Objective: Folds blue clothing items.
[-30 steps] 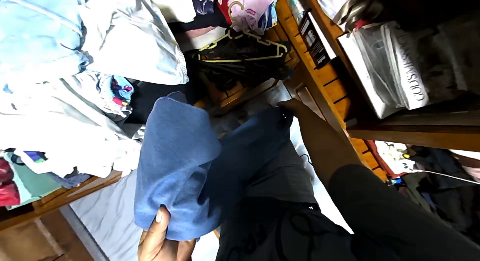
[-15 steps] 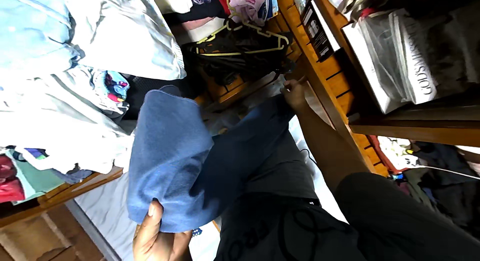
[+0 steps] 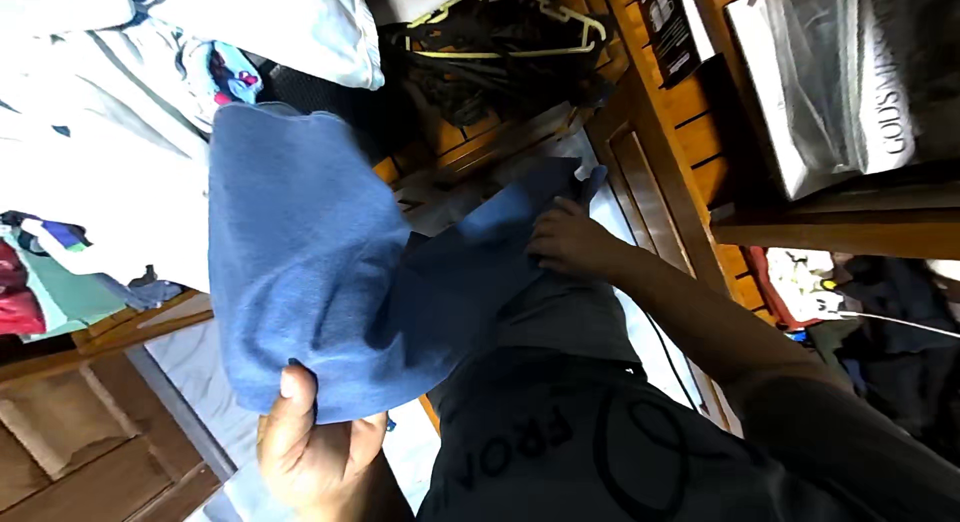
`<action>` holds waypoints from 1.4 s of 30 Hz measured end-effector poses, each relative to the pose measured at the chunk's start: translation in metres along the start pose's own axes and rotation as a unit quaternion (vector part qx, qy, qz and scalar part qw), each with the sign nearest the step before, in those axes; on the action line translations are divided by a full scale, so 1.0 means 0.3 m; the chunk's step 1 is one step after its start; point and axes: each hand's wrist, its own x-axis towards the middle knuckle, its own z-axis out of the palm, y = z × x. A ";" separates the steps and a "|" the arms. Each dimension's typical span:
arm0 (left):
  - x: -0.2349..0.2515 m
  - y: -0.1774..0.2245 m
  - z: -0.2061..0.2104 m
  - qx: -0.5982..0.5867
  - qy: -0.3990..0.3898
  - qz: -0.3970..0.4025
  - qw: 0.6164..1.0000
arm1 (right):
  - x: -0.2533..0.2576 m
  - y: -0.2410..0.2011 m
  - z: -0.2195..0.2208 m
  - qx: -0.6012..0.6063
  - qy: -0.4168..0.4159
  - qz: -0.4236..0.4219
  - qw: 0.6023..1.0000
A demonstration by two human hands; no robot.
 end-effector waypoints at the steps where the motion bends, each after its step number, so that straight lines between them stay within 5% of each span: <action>1: -0.013 -0.007 0.002 0.002 0.002 0.005 1.000 | 0.002 -0.010 0.010 -0.012 -0.011 -0.004 1.000; 10: 0.025 -0.057 0.052 0.102 -0.025 0.038 0.994 | -0.147 -0.069 0.074 -0.079 0.034 -0.061 0.994; 19: 0.064 -0.123 0.084 0.112 -0.052 0.008 0.992 | -0.177 0.147 0.025 -0.082 0.123 0.213 0.966; 21: 0.058 -0.122 0.084 0.115 -0.041 0.013 0.992 | -0.176 0.211 0.037 0.010 0.149 0.361 0.921; 23: 0.054 -0.123 0.084 0.115 -0.036 0.018 0.993 | -0.165 0.285 0.053 0.177 0.175 0.505 0.827; 25: 0.052 -0.124 0.082 0.113 -0.035 0.017 0.993 | -0.156 0.328 0.079 0.371 0.206 0.557 0.714; 27: 0.052 -0.125 0.078 0.110 -0.030 0.008 0.993 | -0.153 0.342 0.086 0.478 0.195 0.559 0.649; 35: 0.073 -0.124 0.070 0.111 -0.023 -0.012 0.993 | -0.131 0.417 0.028 0.463 0.253 0.508 0.681; 42: 0.068 -0.111 0.071 0.107 -0.020 -0.019 0.994 | -0.193 0.473 -0.029 0.480 0.115 0.487 0.721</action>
